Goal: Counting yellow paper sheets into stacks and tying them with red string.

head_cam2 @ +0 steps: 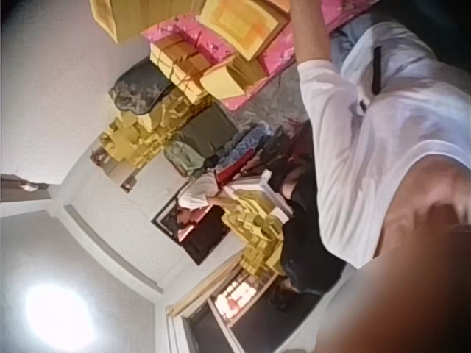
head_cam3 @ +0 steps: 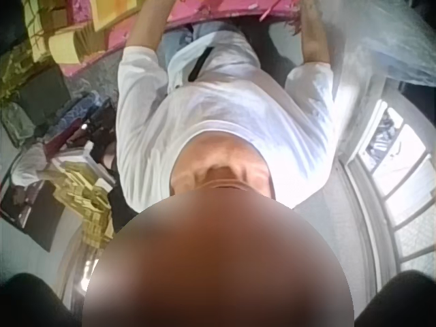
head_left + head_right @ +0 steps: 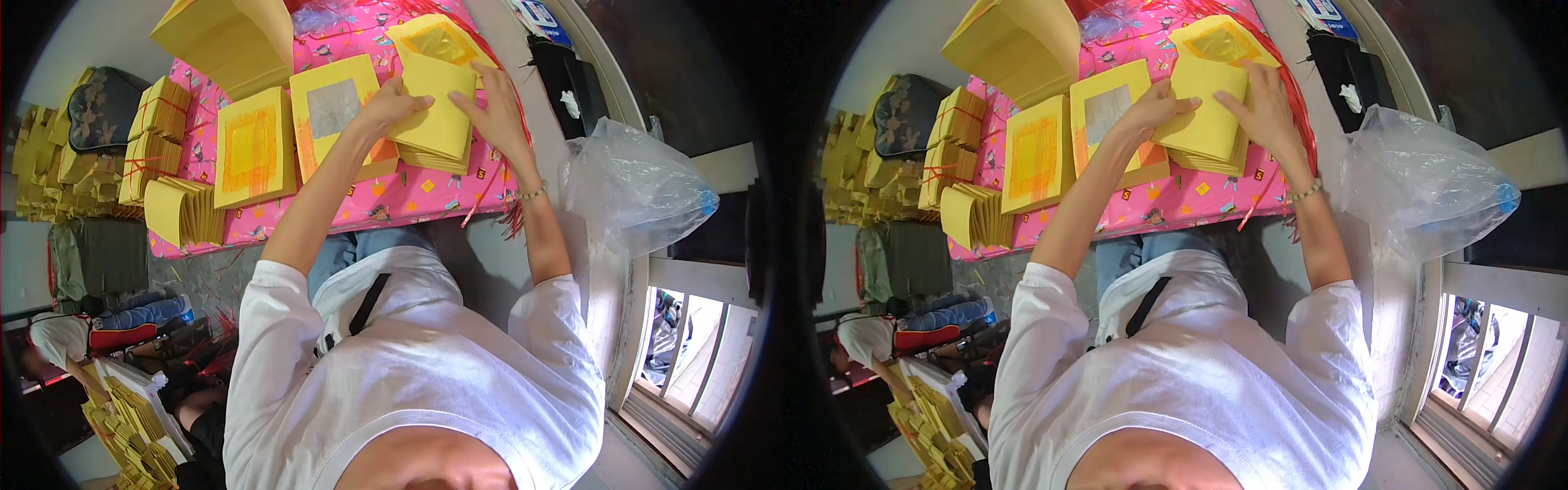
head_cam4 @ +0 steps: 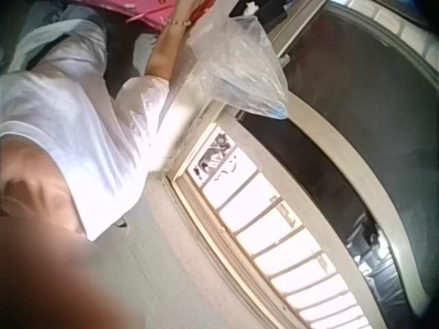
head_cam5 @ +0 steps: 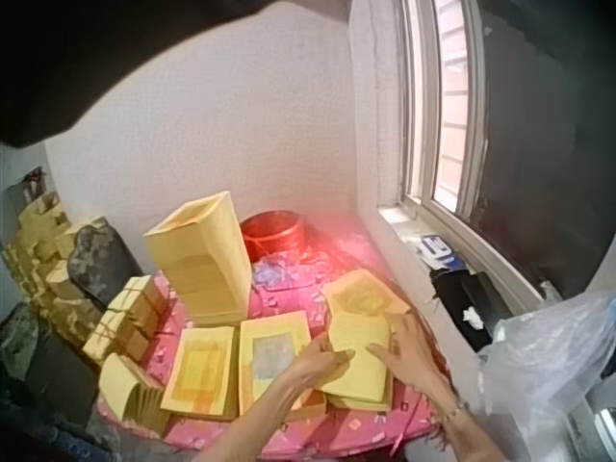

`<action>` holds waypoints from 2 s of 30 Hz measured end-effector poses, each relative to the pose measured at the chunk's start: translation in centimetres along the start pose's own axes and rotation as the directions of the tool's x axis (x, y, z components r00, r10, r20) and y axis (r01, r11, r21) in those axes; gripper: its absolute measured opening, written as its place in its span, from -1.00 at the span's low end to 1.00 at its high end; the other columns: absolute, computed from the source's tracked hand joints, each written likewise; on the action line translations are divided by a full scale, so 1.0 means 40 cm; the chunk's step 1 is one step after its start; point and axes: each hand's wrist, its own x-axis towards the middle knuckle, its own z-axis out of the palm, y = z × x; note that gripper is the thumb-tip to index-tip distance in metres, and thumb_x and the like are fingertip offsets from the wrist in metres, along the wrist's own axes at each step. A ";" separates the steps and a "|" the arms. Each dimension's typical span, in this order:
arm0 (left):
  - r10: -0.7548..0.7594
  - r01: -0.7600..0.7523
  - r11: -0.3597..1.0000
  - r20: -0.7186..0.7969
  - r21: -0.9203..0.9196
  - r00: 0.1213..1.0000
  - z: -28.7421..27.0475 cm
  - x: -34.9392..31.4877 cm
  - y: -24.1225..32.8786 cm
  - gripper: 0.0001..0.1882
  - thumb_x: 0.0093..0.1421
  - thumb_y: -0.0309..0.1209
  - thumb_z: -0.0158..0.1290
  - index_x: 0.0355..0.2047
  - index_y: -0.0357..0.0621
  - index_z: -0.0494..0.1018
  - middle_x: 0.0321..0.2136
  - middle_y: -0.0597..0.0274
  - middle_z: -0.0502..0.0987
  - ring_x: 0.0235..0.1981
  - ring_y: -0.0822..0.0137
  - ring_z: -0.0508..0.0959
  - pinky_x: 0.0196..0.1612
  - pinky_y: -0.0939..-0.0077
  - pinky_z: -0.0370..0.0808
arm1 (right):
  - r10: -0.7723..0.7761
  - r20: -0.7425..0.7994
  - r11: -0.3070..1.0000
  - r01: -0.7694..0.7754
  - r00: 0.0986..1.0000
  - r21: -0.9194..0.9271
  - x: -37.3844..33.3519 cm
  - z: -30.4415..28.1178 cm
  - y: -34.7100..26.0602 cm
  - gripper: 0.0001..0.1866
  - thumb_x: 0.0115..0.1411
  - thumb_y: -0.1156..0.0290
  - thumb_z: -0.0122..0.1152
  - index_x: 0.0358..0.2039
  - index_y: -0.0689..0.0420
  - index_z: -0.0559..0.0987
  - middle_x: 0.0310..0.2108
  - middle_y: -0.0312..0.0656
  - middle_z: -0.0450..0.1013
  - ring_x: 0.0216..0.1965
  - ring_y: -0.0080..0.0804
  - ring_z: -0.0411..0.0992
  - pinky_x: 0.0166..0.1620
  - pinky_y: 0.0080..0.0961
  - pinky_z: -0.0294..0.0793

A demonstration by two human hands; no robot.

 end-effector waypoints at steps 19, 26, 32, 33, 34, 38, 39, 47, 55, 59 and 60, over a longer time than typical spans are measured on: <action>0.161 -0.045 0.893 -0.224 0.448 0.961 0.063 0.048 -0.093 -0.33 -0.05 -0.36 0.22 -0.03 -0.43 0.13 -0.19 -0.28 0.48 -0.11 -0.12 0.50 -0.06 0.23 0.45 | 0.084 0.424 0.991 -0.031 0.902 -0.129 -0.014 0.035 0.047 -0.33 0.04 0.07 0.27 0.05 0.27 0.35 0.09 0.05 0.21 0.13 -0.02 0.21 0.14 -0.28 0.23; 0.131 0.060 0.798 -0.270 0.600 0.954 0.098 0.033 -0.066 -0.33 -0.07 -0.33 0.24 -0.07 -0.44 0.14 -0.24 -0.29 0.49 -0.13 -0.12 0.51 -0.08 0.20 0.46 | 0.015 0.402 1.000 -0.003 0.915 -0.031 -0.046 0.060 0.103 -0.31 0.05 0.02 0.24 0.09 0.18 0.33 0.14 0.06 0.16 0.14 0.13 0.17 0.13 -0.11 0.23; 0.159 0.035 0.762 -0.239 0.646 0.958 0.136 -0.010 -0.037 -0.32 -0.08 -0.41 0.24 -0.06 -0.47 0.10 -0.12 -0.40 0.35 -0.13 -0.24 0.46 -0.13 0.11 0.47 | 0.071 0.395 0.989 -0.012 0.916 -0.149 -0.083 0.074 0.117 -0.31 0.11 0.00 0.18 0.15 0.10 0.27 0.21 0.02 0.09 0.19 0.10 0.10 0.16 -0.07 0.18; 0.224 -0.011 0.743 -0.233 0.669 0.946 0.138 -0.015 -0.038 -0.26 -0.06 -0.43 0.23 0.01 -0.49 0.06 -0.06 -0.41 0.28 -0.10 -0.28 0.42 -0.11 0.08 0.45 | 0.067 0.398 0.989 -0.009 0.915 -0.146 -0.086 0.074 0.115 -0.31 0.11 0.00 0.18 0.15 0.10 0.27 0.21 0.02 0.09 0.19 0.10 0.10 0.16 -0.07 0.18; 0.226 -0.007 0.743 -0.241 0.669 0.944 0.140 -0.014 -0.050 -0.26 -0.06 -0.43 0.23 0.01 -0.49 0.06 -0.06 -0.41 0.28 -0.10 -0.28 0.42 -0.11 0.08 0.45 | 0.083 0.411 0.987 -0.018 0.908 -0.160 -0.078 0.071 0.103 -0.33 0.13 0.05 0.18 0.16 0.14 0.26 0.20 0.04 0.09 0.21 0.06 0.07 0.19 -0.14 0.13; 0.716 -0.178 0.359 -0.147 0.916 0.683 0.130 -0.050 -0.051 -0.32 -0.12 -0.46 0.23 -0.01 -0.45 0.18 -0.13 -0.23 0.26 -0.12 -0.14 0.39 -0.16 0.13 0.44 | 0.088 0.429 0.985 -0.013 0.899 -0.175 -0.068 0.060 0.082 -0.36 0.16 0.10 0.16 0.16 0.18 0.26 0.19 0.07 0.10 0.23 0.03 0.05 0.23 -0.20 0.07; 0.834 -0.175 0.173 -0.050 0.969 0.550 0.124 -0.071 -0.037 -0.34 -0.12 -0.46 0.22 -0.01 -0.41 0.23 -0.16 -0.17 0.30 -0.12 -0.09 0.39 -0.15 0.15 0.42 | 0.085 0.430 0.985 -0.011 0.899 -0.170 -0.067 0.059 0.089 -0.36 0.16 0.10 0.16 0.16 0.18 0.26 0.19 0.07 0.10 0.23 0.03 0.05 0.23 -0.20 0.07; 0.558 -0.230 0.466 -0.082 0.855 0.826 -0.071 -0.313 -0.045 -0.56 -0.11 -0.43 0.24 -0.15 -0.08 0.44 -0.24 0.04 0.43 -0.17 0.03 0.42 -0.10 0.22 0.39 | 0.027 0.426 0.992 0.027 0.905 -0.121 -0.018 0.042 0.068 -0.35 0.13 -0.01 0.14 0.09 0.20 0.36 0.18 0.13 0.13 0.22 0.05 0.05 0.22 -0.19 0.09; 0.543 -0.162 0.349 -0.058 0.923 0.838 -0.141 -0.369 -0.095 -0.55 -0.17 -0.37 0.30 -0.22 -0.06 0.45 -0.32 0.12 0.41 -0.24 0.09 0.40 -0.17 0.25 0.38 | -0.134 0.308 0.978 0.176 0.942 -0.111 0.024 0.018 -0.014 -0.49 0.13 0.13 0.19 0.02 0.18 0.42 0.05 0.06 0.24 0.11 -0.01 0.20 0.14 -0.22 0.20; 0.553 -0.211 0.405 -0.054 0.890 0.832 -0.162 -0.362 -0.105 -0.63 -0.15 -0.35 0.29 -0.27 -0.04 0.50 -0.36 0.18 0.42 -0.26 0.12 0.40 -0.19 0.26 0.39 | -0.214 0.302 0.976 0.195 0.929 0.092 0.013 0.016 -0.128 -0.59 0.09 0.26 0.24 -0.07 0.16 0.47 -0.04 -0.06 0.32 0.03 -0.11 0.29 0.08 -0.30 0.29; 0.553 -0.243 0.440 -0.047 0.864 0.832 -0.169 -0.359 -0.107 -0.66 -0.14 -0.33 0.29 -0.30 -0.04 0.52 -0.38 0.19 0.43 -0.27 0.12 0.41 -0.20 0.27 0.40 | -0.274 0.350 0.961 0.246 0.896 0.124 0.004 0.019 -0.146 -0.63 0.06 0.30 0.26 -0.12 0.15 0.49 -0.10 -0.11 0.36 -0.01 -0.14 0.31 0.05 -0.33 0.32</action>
